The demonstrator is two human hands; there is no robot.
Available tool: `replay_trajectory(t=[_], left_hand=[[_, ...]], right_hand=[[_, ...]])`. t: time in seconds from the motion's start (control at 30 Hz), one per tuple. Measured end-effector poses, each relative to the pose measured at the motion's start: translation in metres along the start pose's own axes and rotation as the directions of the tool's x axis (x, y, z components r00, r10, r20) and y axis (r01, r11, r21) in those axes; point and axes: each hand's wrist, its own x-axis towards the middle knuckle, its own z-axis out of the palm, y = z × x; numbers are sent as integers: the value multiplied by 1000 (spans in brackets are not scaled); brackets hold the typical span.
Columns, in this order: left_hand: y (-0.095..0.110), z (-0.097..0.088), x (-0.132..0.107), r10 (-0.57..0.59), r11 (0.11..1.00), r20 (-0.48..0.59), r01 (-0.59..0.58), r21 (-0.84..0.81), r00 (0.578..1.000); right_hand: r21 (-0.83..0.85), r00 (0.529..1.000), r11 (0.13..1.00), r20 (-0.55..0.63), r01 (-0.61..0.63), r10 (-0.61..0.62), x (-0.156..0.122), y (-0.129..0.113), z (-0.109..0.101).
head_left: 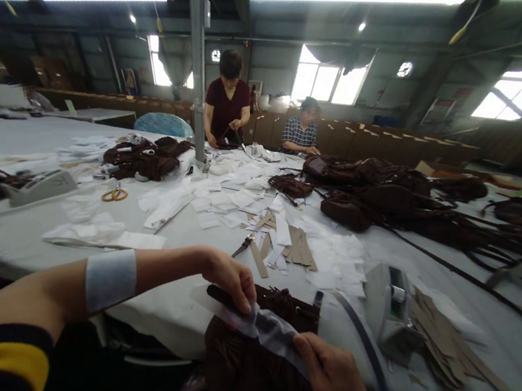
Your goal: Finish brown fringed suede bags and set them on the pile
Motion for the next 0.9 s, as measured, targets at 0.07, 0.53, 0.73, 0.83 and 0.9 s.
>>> replay_trajectory(t=[0.07, 0.53, 0.73, 0.83, 0.9], left_hand=[[0, 5, 5, -7, 1000, 1, 7, -7, 1000], [-3, 13, -12, 164, 985, -344, -137, 102, 925], [17, 37, 21, 189, 982, -278, -177, 68, 942], [21, 44, 26, 239, 964, -219, -204, 170, 946], [22, 45, 23, 284, 907, -210, -191, 375, 936]], right_hand=[[0, 1000, 1000, 5, 15, -15, 2, -5, 7], [-492, 959, 860, -156, 134, -238, -20, 86, -47], [-451, 908, 864, -227, 223, -352, -7, 29, -13], [-249, 914, 928, -230, 277, -334, -8, 7, 8], [-223, 923, 935, -209, 276, -323, -10, 6, 13]])
